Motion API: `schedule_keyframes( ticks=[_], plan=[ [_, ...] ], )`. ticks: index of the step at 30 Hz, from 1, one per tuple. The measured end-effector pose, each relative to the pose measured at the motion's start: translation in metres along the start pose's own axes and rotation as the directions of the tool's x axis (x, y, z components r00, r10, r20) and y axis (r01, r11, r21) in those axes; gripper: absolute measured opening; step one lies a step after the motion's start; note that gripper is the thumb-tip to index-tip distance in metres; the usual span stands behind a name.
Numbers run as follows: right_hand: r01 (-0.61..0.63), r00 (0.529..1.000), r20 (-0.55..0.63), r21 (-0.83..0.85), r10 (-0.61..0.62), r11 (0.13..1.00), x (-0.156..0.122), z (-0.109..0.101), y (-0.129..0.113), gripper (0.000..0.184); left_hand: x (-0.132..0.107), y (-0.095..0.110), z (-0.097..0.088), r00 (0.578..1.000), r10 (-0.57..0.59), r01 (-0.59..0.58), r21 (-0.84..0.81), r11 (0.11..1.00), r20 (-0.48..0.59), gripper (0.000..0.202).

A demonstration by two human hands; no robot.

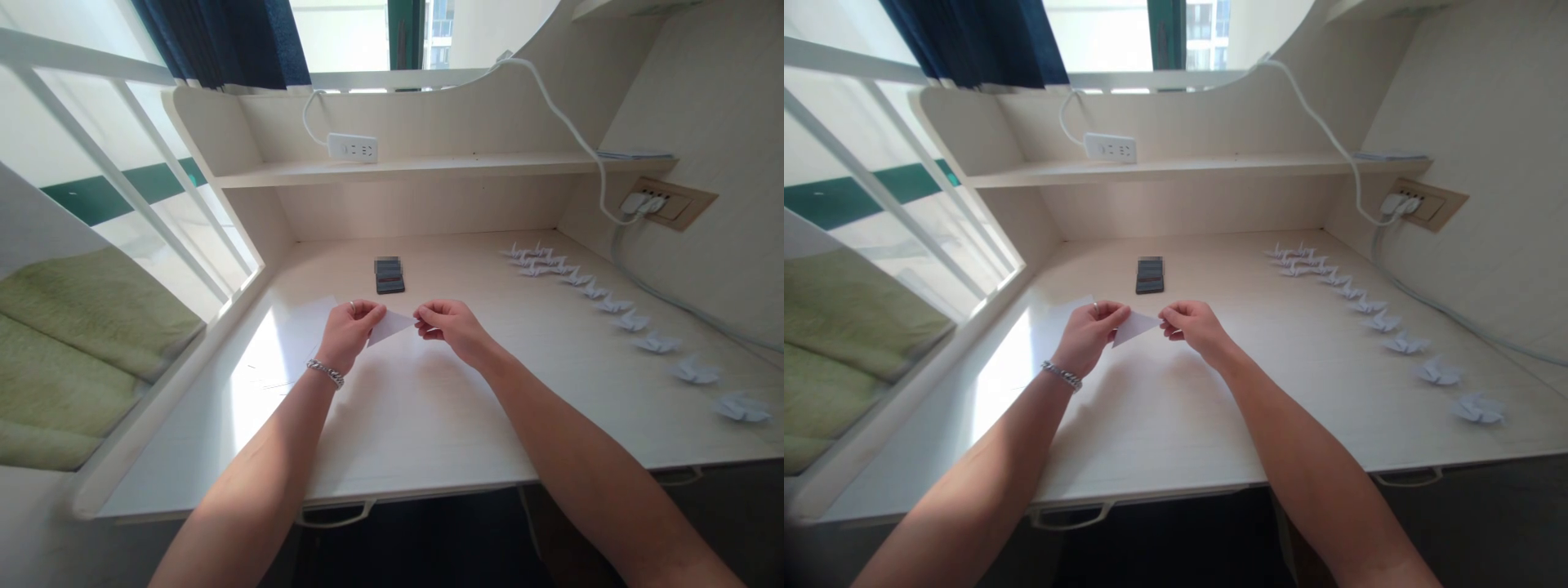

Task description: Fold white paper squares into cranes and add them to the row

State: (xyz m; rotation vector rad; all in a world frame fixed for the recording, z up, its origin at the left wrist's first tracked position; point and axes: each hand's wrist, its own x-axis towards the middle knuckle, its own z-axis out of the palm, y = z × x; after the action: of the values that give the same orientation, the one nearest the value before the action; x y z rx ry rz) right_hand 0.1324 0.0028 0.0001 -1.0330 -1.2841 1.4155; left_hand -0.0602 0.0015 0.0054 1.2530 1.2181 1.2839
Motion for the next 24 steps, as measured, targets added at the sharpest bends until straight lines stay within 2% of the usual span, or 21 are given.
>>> schedule_keyframes(
  ticks=[6, 11, 13, 18, 20, 24],
  plan=[
    [-0.009, 1.0, 0.006, 0.022, 0.009, 1.0, -0.001, -0.001, -0.002, 0.031, 0.001, -0.002, 0.001, 1.0, 0.006, -0.006, -0.018, 1.0, -0.01, 0.036],
    [0.104, 0.994, 0.046, -0.127, -0.099, 0.986, 0.0, 0.001, 0.004, 0.024, -0.004, 0.003, 0.004, 1.0, 0.001, -0.001, 0.013, 1.0, 0.016, 0.03],
    [0.115, 0.993, 0.01, -0.148, -0.115, 0.982, 0.001, 0.001, 0.005, 0.021, -0.006, 0.005, 0.004, 0.997, 0.005, -0.009, 0.051, 0.999, 0.078, 0.027],
    [0.059, 0.998, 0.005, -0.16, -0.059, 0.985, 0.002, -0.002, 0.004, 0.02, -0.008, -0.001, 0.004, 0.957, 0.025, -0.132, 0.355, 0.925, 0.289, 0.021],
    [0.035, 0.999, 0.009, -0.162, -0.034, 0.986, 0.002, -0.002, 0.003, 0.02, -0.008, -0.002, 0.004, 0.944, 0.001, -0.132, 0.374, 0.918, 0.331, 0.018],
    [0.006, 0.999, -0.033, -0.125, -0.01, 0.992, 0.001, -0.005, 0.0, 0.021, -0.009, 0.004, 0.003, 0.919, -0.045, -0.071, 0.275, 0.959, 0.392, 0.016]
  ],
)
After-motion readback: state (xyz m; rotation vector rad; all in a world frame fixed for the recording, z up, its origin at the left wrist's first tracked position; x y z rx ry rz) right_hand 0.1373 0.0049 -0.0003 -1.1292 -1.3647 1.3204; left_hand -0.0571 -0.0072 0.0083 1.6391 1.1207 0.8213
